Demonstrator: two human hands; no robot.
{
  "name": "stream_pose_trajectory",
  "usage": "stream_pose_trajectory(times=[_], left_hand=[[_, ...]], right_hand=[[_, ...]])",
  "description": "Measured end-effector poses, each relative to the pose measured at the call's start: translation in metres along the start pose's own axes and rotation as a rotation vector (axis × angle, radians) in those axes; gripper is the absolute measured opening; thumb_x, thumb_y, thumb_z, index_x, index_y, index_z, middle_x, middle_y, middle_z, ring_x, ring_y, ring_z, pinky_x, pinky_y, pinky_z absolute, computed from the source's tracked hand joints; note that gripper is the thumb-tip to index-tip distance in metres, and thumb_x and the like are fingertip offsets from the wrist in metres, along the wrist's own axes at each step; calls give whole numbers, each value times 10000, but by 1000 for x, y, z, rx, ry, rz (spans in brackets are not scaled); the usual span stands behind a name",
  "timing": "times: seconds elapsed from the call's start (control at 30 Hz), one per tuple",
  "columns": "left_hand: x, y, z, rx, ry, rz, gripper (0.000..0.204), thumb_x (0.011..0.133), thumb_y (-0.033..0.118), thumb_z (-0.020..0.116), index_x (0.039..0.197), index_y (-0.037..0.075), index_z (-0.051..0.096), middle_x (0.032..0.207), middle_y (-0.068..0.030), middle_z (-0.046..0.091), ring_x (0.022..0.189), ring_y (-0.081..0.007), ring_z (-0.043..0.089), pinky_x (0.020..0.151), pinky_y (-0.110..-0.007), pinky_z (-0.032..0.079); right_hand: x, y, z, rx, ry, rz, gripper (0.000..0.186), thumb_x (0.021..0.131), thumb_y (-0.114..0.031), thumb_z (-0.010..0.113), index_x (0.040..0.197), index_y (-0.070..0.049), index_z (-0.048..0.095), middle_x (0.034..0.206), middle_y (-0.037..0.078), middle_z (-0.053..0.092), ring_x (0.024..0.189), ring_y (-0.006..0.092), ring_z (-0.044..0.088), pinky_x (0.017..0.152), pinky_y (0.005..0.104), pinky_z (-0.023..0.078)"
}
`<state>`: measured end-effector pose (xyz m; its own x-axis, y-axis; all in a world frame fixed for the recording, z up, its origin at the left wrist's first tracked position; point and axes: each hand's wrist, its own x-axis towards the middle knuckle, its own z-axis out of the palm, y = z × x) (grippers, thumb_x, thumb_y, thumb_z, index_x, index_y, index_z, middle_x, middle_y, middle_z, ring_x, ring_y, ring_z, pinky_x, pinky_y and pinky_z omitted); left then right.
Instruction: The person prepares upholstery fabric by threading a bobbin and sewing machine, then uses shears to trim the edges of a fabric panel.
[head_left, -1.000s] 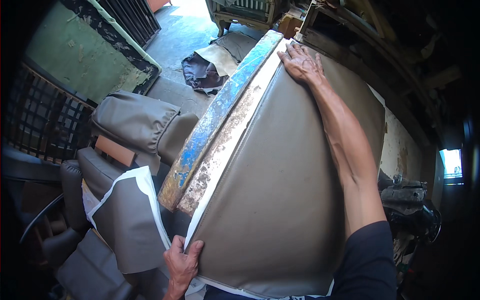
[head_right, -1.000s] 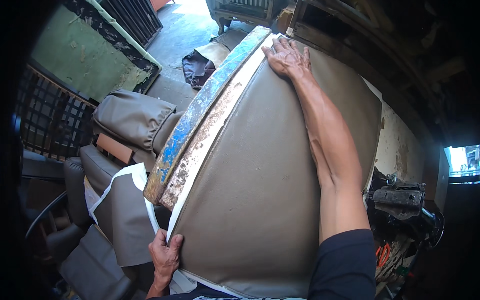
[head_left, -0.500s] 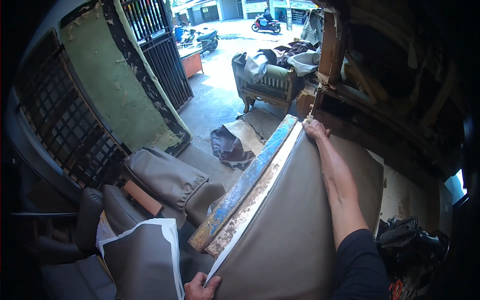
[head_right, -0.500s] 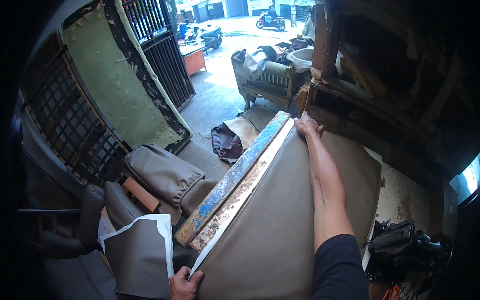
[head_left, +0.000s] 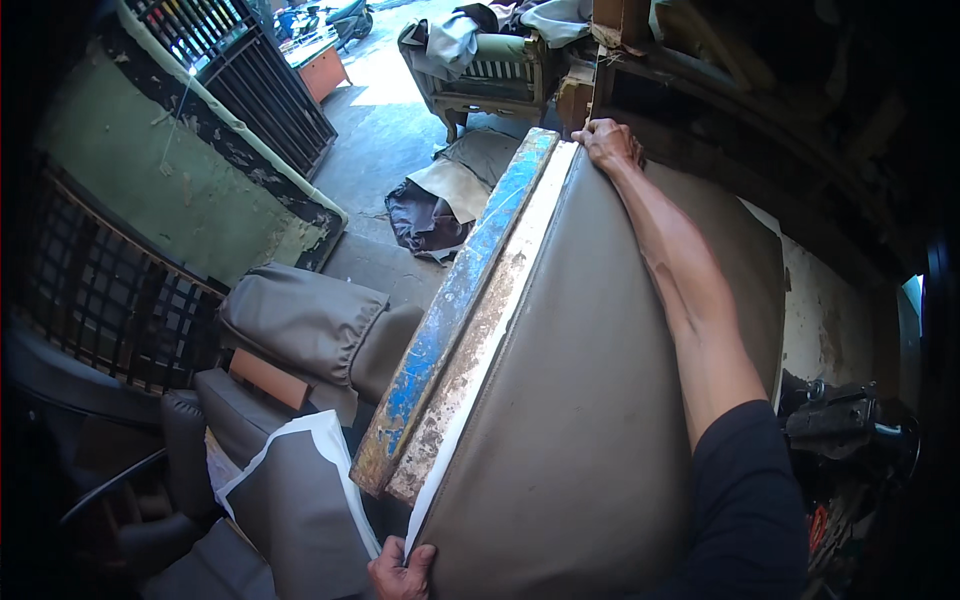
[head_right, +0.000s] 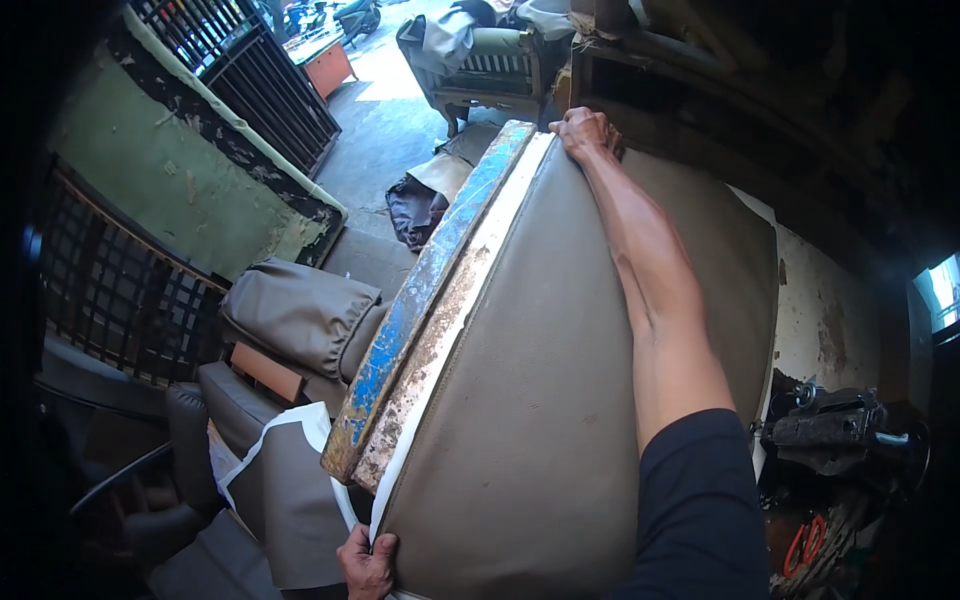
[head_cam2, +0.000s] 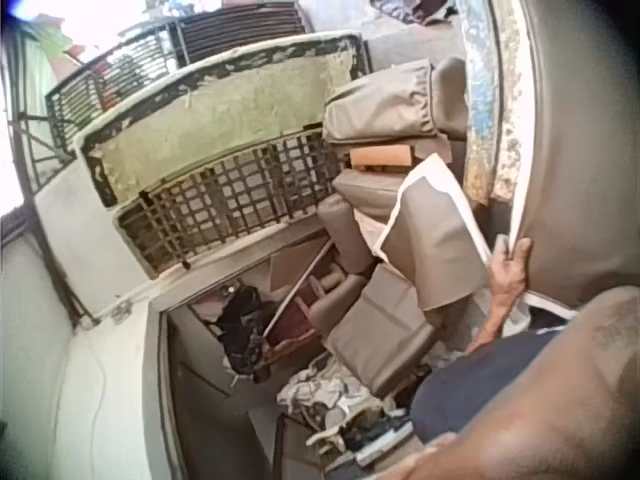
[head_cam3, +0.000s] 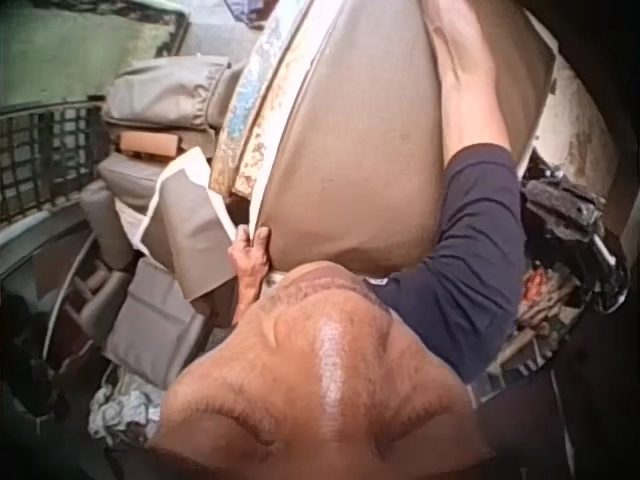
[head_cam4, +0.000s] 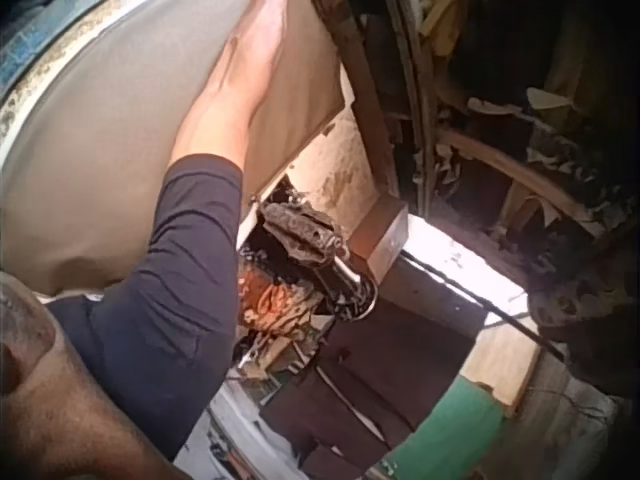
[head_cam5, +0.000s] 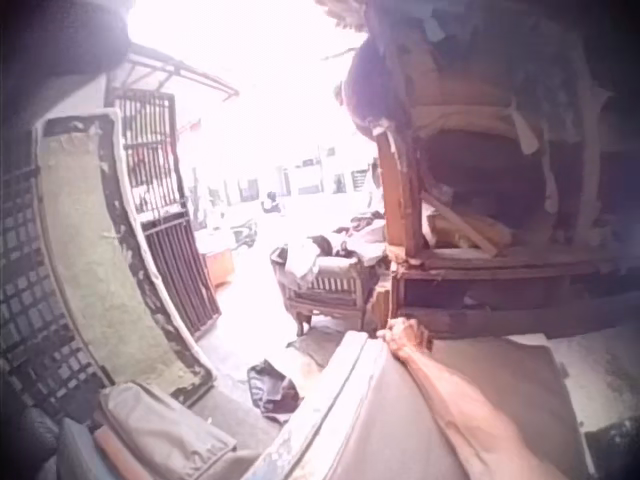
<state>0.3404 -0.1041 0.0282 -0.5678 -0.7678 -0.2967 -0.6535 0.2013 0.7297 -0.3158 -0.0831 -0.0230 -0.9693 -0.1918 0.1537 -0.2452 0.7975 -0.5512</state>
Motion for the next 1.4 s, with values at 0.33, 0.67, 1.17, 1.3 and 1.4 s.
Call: stream_pose_trajectory(times=[0.33, 0.67, 1.17, 1.3, 1.4], left_hand=[[35, -48, 9, -272, -97, 163, 282, 1001, 203, 716, 825, 36, 572, 724, 53, 535, 660, -43, 434, 603, -213, 368], [3, 34, 3, 359, 250, 818, 293, 1013, 172, 615, 1232, -22, 632, 1142, -195, 643, 1045, -338, 606, 938, -449, 475], [82, 54, 74, 679, -54, 828, 602, 1072, 449, 430, 1591, 145, 398, 1649, -198, 333, 1536, -384, 278, 1254, -492, 185], [93, 56, 78, 715, -105, 850, 608, 1073, 440, 430, 1602, 146, 372, 1668, -192, 293, 1545, -373, 258, 1253, -501, 179], [96, 59, 78, 730, -109, 843, 617, 1066, 451, 444, 1600, 149, 376, 1668, -195, 291, 1547, -371, 254, 1252, -511, 178]], right_hand=[[-255, 14, -56, -139, -162, -506, 704, 1048, -580, 405, 1502, -47, 481, 1594, 183, 422, 1531, 331, 315, 1223, 676, 127], [-593, 214, -373, 81, 997, 247, 315, 1021, -216, 648, 1263, -15, 659, 1062, 131, 750, 927, 193, 709, 823, 342, 563], [-624, 350, -420, -10, 1131, 405, 568, 974, -374, 717, 1347, 10, 529, 1097, 157, 655, 953, 280, 665, 865, 418, 518], [-592, 204, -348, 424, 438, 108, 579, 952, -256, 740, 1405, -65, 435, 1061, 127, 657, 943, 275, 670, 858, 432, 530], [-551, 188, -321, 256, 245, -50, 546, 895, -237, 789, 1332, -54, 517, 1004, 179, 679, 898, 355, 696, 810, 469, 544]])
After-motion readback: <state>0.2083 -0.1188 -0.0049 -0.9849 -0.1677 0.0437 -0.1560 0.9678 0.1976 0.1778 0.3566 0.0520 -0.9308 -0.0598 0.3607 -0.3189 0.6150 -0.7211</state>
